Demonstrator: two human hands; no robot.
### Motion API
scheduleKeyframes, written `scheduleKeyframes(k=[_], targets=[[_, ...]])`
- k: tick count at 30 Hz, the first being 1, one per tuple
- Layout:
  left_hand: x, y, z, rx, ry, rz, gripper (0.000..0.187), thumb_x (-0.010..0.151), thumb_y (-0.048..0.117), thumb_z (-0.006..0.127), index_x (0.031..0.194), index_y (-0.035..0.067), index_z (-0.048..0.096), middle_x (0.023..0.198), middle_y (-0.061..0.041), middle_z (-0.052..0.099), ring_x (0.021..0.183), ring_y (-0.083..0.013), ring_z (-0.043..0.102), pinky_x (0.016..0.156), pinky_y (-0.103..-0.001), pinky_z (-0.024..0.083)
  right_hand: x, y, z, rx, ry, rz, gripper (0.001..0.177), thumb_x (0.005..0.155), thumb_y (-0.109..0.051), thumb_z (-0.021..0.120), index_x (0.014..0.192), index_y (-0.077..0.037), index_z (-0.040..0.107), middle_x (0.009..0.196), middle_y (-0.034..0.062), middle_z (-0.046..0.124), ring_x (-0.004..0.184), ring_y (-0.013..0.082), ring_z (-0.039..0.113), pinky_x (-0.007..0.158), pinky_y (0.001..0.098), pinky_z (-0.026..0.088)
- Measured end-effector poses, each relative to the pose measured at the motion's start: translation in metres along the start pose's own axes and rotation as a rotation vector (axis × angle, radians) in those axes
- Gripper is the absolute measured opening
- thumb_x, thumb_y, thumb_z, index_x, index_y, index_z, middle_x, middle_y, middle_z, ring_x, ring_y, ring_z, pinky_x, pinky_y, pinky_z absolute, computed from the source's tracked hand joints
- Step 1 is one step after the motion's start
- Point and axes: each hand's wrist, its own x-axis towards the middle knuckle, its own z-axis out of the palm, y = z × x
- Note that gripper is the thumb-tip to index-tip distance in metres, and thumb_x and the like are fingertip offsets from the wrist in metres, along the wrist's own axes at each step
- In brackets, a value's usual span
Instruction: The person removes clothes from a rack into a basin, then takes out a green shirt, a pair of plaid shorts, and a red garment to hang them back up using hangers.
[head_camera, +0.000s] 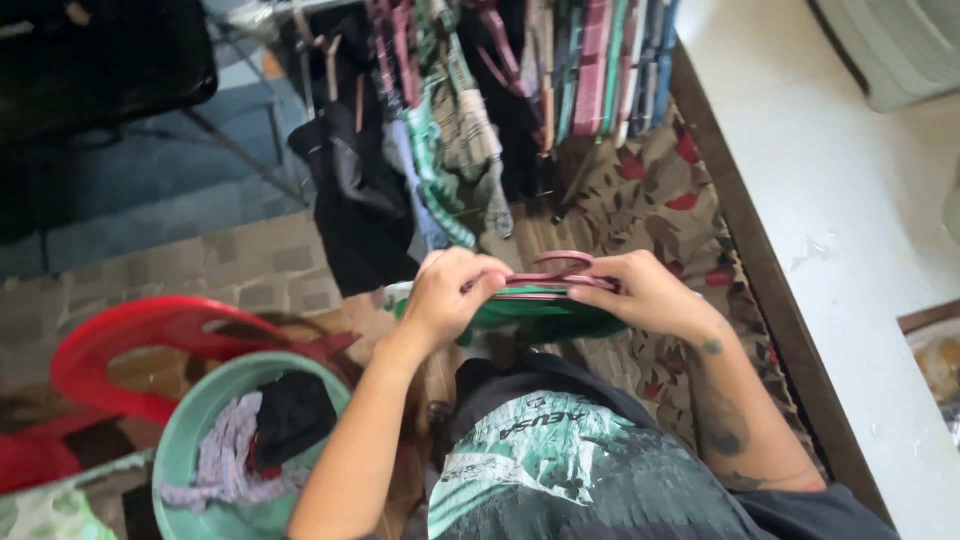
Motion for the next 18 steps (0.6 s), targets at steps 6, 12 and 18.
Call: scheduleKeyframes(k=[6,12,18], targets=[[0.089,-0.028,0.022,0.038,-0.019,0.074,0.015,0.092,0.019,0.069,0.101,0.008,0.073,0.105,-0.011,0.074,0.104,-0.0331,0.067,0.091,-0.044,0.05,-0.037,0.021,-0.027,-0.014,0.079,0.157,0.028,0.088,-0.026,0.076,0.105,-0.004,0.076,0.067,0.0162,0.068,0.058,0.0179,0.057,0.058,0.0341,0.05],[0.201,-0.093,0.101,0.154,-0.014,0.044,0.043,0.086,0.013,0.071,0.127,0.005,0.06,0.131,-0.019,0.062,0.121,-0.0411,0.059,0.104,-0.047,0.048,-0.048,0.045,-0.035,-0.027,0.067,0.207,0.023,0.086,-0.023,0.073,0.098,-0.004,0.073,0.068,0.0174,0.065,0.056,0.0231,0.055,0.058,0.037,0.05],[0.301,-0.152,0.187,0.191,0.196,-0.333,0.087,0.084,0.018,0.072,0.15,-0.006,0.019,0.137,-0.036,0.047,0.118,-0.0492,0.055,0.099,-0.05,0.046,-0.043,0.068,-0.045,-0.044,0.06,0.414,0.025,0.091,-0.028,0.069,0.101,-0.006,0.072,0.071,0.0193,0.068,0.06,0.0316,0.066,0.06,0.041,0.051]])
